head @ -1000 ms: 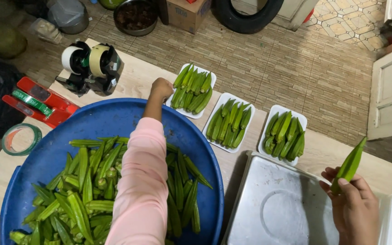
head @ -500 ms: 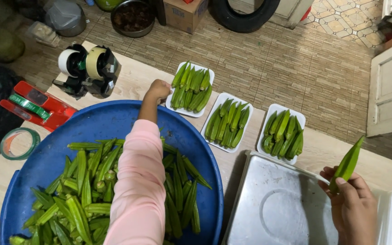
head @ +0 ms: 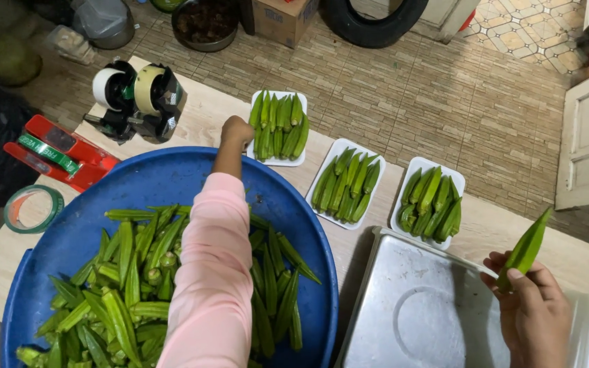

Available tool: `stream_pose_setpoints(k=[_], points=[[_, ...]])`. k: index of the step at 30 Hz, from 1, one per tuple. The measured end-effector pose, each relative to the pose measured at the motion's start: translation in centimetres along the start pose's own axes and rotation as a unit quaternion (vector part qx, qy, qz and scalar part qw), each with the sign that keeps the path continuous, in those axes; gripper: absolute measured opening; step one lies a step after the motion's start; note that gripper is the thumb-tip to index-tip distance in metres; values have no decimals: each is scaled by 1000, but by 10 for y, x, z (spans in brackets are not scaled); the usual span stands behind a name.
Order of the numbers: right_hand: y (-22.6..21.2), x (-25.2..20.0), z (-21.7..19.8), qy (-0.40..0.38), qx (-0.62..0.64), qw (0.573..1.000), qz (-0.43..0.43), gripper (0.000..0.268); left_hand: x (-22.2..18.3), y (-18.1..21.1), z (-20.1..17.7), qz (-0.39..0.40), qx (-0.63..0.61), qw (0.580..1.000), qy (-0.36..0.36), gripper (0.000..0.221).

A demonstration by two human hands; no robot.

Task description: Weighing and packaging okra pods into small trays from a large basin.

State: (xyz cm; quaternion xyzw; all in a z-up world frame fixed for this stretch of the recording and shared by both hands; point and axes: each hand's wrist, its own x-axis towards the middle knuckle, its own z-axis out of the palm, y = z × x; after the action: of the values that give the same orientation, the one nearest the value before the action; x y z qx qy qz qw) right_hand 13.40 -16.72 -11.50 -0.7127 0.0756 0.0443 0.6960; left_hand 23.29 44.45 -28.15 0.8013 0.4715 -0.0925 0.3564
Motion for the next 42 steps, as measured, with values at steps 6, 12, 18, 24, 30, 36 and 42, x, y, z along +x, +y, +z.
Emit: stream_pose_setpoints(k=[6, 12, 18, 24, 30, 36, 42], points=[[6, 1, -6, -1, 6, 1000, -4, 20, 8, -1, -2, -40, 14, 999, -22, 15], [3, -1, -7, -1, 4, 1000, -3, 18, 30, -11, 12, -23, -152, 988, -18, 17], [0, -3, -5, 8, 11, 1000, -2, 15, 17, -11, 13, 12, -186, 982, -19, 23], [-1, -6, -7, -1, 4, 1000, -4, 20, -4, -2, -1, 112, -153, 982, -27, 25], [16, -11, -15, 0, 63, 998, -16, 17, -69, 33, -15, 223, -184, 957, -26, 17], [20, -44, -8, -8, 77, 997, -15, 18, -211, 44, 27, 295, -272, 892, -210, 22], [15, -104, -1, 33, 99, 994, 18, 23, -332, 16, 101, 286, -230, 879, -304, 35]])
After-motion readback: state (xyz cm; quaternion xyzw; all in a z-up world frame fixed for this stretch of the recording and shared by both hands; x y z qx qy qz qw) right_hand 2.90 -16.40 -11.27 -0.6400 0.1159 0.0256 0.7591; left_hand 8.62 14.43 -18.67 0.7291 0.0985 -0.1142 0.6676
